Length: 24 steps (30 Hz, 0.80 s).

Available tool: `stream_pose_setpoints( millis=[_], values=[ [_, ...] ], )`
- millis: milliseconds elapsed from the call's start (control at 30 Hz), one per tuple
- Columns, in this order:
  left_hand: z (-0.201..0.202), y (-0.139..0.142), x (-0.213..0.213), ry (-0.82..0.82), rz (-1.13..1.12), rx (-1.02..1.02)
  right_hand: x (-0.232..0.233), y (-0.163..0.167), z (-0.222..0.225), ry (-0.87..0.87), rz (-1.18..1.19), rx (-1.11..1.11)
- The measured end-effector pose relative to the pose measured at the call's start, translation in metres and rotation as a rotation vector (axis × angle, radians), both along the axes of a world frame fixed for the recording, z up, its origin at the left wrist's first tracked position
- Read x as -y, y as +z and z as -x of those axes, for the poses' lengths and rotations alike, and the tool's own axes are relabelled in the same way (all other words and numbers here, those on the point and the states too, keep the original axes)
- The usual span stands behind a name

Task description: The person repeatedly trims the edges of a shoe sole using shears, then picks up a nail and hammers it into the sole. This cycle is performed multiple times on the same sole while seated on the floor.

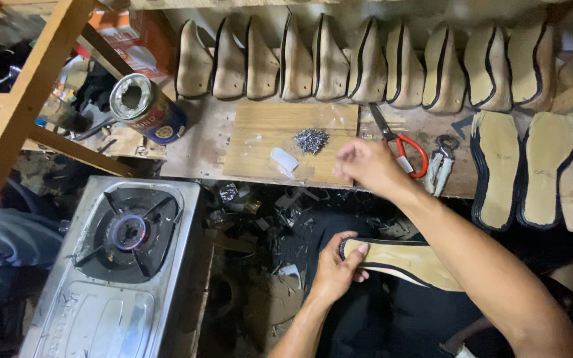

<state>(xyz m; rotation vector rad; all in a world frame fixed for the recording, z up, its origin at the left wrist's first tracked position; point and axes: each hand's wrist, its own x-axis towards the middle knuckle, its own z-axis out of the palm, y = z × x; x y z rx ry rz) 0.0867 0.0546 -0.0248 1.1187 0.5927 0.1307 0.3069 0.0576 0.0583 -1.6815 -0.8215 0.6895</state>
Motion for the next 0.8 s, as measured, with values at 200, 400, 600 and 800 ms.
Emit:
stream_pose_setpoints(
  millis=[200, 400, 600, 800],
  values=[
    [0.002, 0.0, -0.004, 0.018, -0.011, 0.014, 0.08, -0.001, 0.073, 0.121, 0.238, 0.138],
    [0.004, 0.007, -0.003, 0.008, -0.044, 0.046, 0.093, -0.003, 0.093, 0.207, -0.041, 0.561],
    [0.006, 0.01, 0.0, 0.026, -0.072, 0.069, 0.09, -0.005, 0.096, 0.211, -0.1, 0.642],
    [0.006, 0.011, -0.001, 0.032, -0.104, 0.078, 0.088, 0.002, 0.099, 0.295, -0.082, 0.735]
  ],
)
